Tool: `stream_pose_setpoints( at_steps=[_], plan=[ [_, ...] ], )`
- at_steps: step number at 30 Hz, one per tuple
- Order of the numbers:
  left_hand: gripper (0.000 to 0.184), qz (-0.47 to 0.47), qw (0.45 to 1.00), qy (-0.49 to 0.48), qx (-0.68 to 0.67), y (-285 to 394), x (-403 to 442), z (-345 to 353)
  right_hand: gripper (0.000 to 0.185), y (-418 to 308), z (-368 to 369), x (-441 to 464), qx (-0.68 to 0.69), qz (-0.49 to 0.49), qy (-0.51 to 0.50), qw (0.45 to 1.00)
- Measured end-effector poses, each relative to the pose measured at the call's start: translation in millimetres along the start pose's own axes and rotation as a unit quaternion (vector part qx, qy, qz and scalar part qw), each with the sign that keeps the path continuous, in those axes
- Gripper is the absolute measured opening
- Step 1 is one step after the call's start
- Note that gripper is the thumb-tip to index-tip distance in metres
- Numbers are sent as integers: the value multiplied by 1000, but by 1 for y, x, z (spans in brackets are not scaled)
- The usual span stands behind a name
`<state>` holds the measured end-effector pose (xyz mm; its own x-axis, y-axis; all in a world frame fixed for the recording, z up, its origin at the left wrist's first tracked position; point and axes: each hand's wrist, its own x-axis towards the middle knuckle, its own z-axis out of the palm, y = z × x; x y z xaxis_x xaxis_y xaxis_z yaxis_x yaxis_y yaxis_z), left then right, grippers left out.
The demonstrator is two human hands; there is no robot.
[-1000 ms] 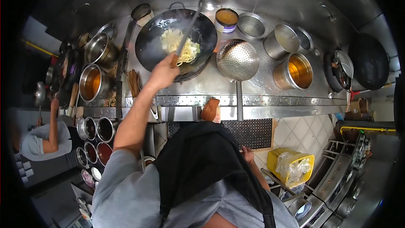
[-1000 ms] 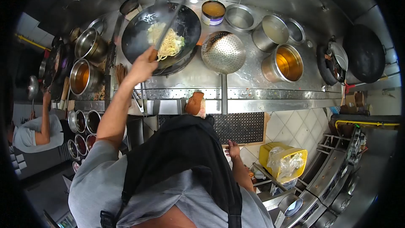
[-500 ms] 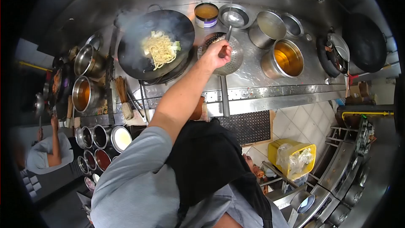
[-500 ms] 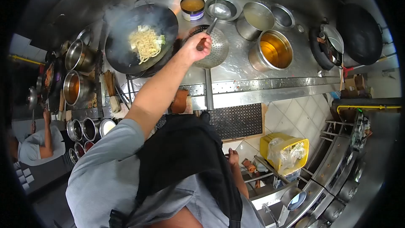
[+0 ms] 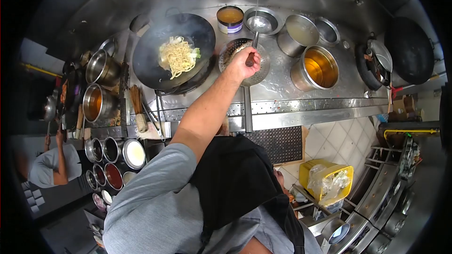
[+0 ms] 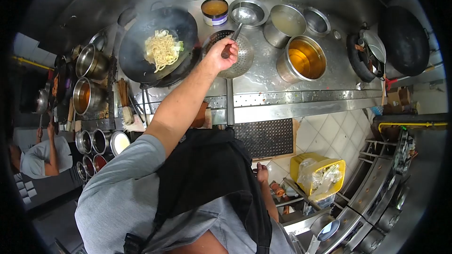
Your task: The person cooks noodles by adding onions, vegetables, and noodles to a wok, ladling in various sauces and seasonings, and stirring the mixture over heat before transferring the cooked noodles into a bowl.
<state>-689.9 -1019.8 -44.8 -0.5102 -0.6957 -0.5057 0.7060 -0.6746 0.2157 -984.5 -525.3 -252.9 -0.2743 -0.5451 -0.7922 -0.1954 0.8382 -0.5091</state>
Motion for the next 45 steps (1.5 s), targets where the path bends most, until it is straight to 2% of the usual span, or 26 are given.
stream_pose_setpoints(
  at_steps=[3, 7, 13, 16, 19, 22, 25, 31, 34, 40, 45],
  plan=[
    [9, 4, 1000, -1, -2, -2, -2, 4, 58, -16, -2, 3, 25, -43, 1, 999],
    [9, 4, 1000, 5, -4, -2, -4, 5, 58, -19, -7, 0, 3, -11, 9, 1000],
    [9, 1, 1000, 2, -7, -2, -2, 5, 60, 32, -8, 17, -78, -5, 37, 996],
    [10, 2, 1000, 3, -7, -2, -2, 6, 60, 81, -5, 40, -25, -4, 35, 999],
    [9, -2, 1000, 5, -6, -2, 1, 7, 60, 91, -10, 37, -115, -120, 11, 986],
    [9, -3, 1000, -2, -10, -4, 3, 7, 58, 64, -3, 26, -3, -9, 37, 999],
    [8, -2, 1000, -2, -6, -2, 4, 8, 56, 30, -7, 9, -4, 14, 7, 1000],
    [7, -2, 1000, -9, -3, -1, 0, 10, 53, 19, -2, 9, 46, 7, 10, 999],
    [7, -5, 1000, -14, -3, 1, -1, 10, 50, 1, -5, -5, 12, 29, 11, 999],
    [7, -1, 1000, -10, 0, 2, -3, 12, 50, 8, -7, -3, 4, 38, 10, 999],
    [9, -5, 1000, -13, -12, 2, -4, 15, 50, 15, -5, -3, -9, 2, 10, 1000]
  ],
)
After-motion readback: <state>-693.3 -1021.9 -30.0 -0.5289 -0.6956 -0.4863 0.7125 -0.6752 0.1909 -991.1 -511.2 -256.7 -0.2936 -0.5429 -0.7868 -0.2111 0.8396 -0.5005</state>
